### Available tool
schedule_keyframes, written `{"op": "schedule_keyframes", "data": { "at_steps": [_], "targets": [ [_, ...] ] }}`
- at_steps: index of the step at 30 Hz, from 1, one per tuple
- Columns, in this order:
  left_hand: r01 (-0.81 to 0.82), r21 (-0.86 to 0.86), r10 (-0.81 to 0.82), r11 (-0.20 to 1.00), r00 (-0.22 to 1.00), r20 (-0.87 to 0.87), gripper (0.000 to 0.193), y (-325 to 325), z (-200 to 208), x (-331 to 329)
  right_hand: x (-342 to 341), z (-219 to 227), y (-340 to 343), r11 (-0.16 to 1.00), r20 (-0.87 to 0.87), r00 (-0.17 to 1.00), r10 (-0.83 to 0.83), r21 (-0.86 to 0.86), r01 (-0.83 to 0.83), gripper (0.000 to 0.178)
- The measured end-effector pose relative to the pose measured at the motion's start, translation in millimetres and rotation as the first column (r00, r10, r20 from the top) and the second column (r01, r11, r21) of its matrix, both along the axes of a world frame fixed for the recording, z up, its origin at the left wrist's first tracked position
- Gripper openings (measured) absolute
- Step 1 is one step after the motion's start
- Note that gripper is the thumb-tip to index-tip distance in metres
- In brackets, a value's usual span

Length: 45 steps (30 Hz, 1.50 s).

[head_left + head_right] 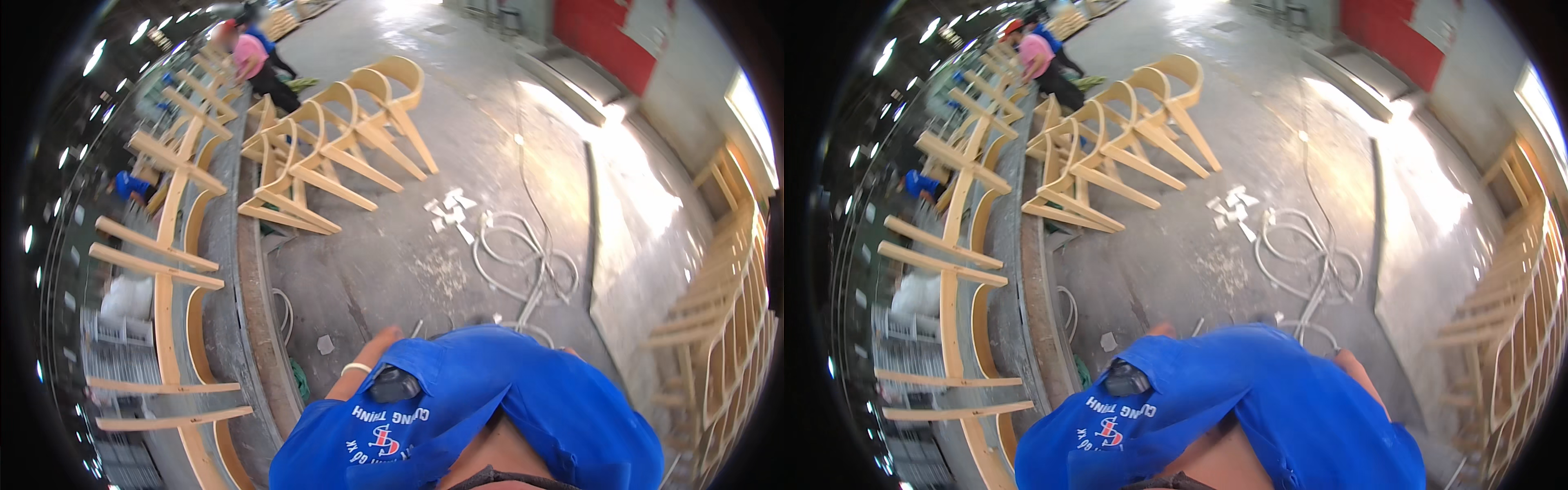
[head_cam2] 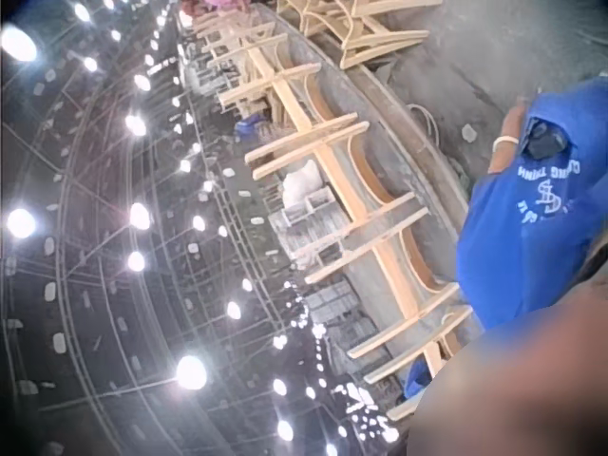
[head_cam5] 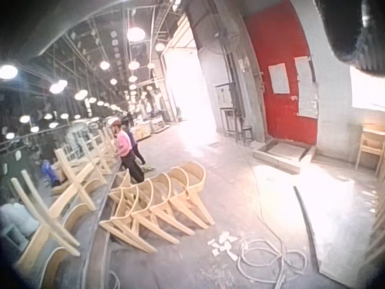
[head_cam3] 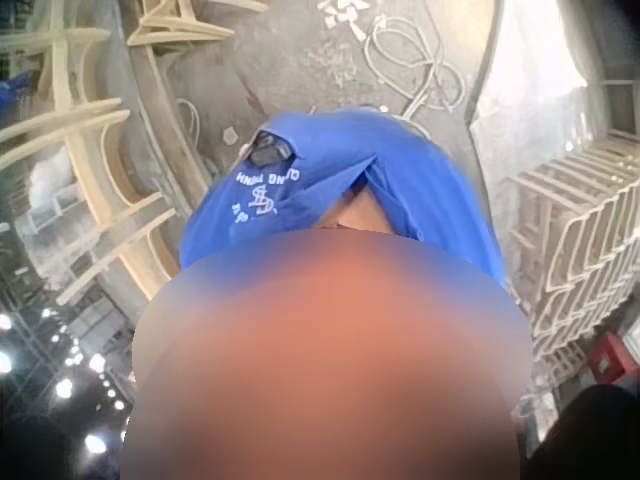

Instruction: The person sands the surfaces of wooden chair frames using a sanding block. They rotate the chair to access different sides, sand the legs and backrest, then place the finished chair in a stack. The person repeats the process with another chair frame.

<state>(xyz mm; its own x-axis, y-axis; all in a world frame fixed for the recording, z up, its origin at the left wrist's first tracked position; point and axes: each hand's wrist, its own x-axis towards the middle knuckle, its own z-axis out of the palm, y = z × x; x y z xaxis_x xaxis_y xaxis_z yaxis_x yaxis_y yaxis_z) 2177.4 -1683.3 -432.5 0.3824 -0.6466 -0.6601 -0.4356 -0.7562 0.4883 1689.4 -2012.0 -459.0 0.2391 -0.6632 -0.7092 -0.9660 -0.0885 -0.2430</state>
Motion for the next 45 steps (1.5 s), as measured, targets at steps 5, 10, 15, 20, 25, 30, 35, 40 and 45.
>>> {"op": "schedule_keyframes", "data": {
  "at_steps": [5,10,15,20,25,30,35,40,45],
  "targets": [
    [-0.110,0.181,0.130,0.977,0.986,-0.105,0.037,-6,-21,17,127,16,-230,0.978,-0.026,0.981,0.191,-0.075,-0.193,0.051],
    [-0.204,0.278,0.238,0.939,0.966,-0.097,0.037,-74,-60,98,258,-4,-379,0.979,0.235,0.972,0.007,-0.197,0.040,0.048],
    [-0.113,0.249,0.079,0.962,0.987,0.141,0.038,-249,-108,243,324,-8,-426,0.987,0.020,0.993,0.117,-0.109,-0.114,0.055],
    [-0.115,-0.162,0.141,0.980,0.978,0.157,0.030,-505,-77,387,374,5,-492,0.985,0.052,0.984,0.171,-0.007,-0.171,0.051],
    [0.011,-0.408,0.094,0.913,0.967,0.235,0.037,-714,20,452,439,4,-607,0.989,0.050,0.988,0.149,0.006,-0.149,0.048],
    [-0.100,-0.450,0.140,0.888,0.989,0.056,0.042,-860,30,476,506,-16,-764,0.981,0.052,0.979,0.196,-0.009,-0.195,0.044],
    [-0.005,-0.294,0.023,0.956,0.998,0.056,0.043,-923,10,493,566,-10,-940,0.965,0.009,0.966,0.259,-0.049,-0.258,0.040],
    [-0.376,-0.327,0.357,0.867,0.926,-0.121,0.042,-954,15,535,691,-5,-1115,0.899,0.059,0.902,0.427,-0.138,-0.417,0.037],
    [-0.529,-0.387,0.512,0.755,0.845,-0.156,0.041,-1002,9,614,860,-33,-1218,0.730,0.095,0.729,0.678,-0.201,-0.653,0.032]
  ]
}}
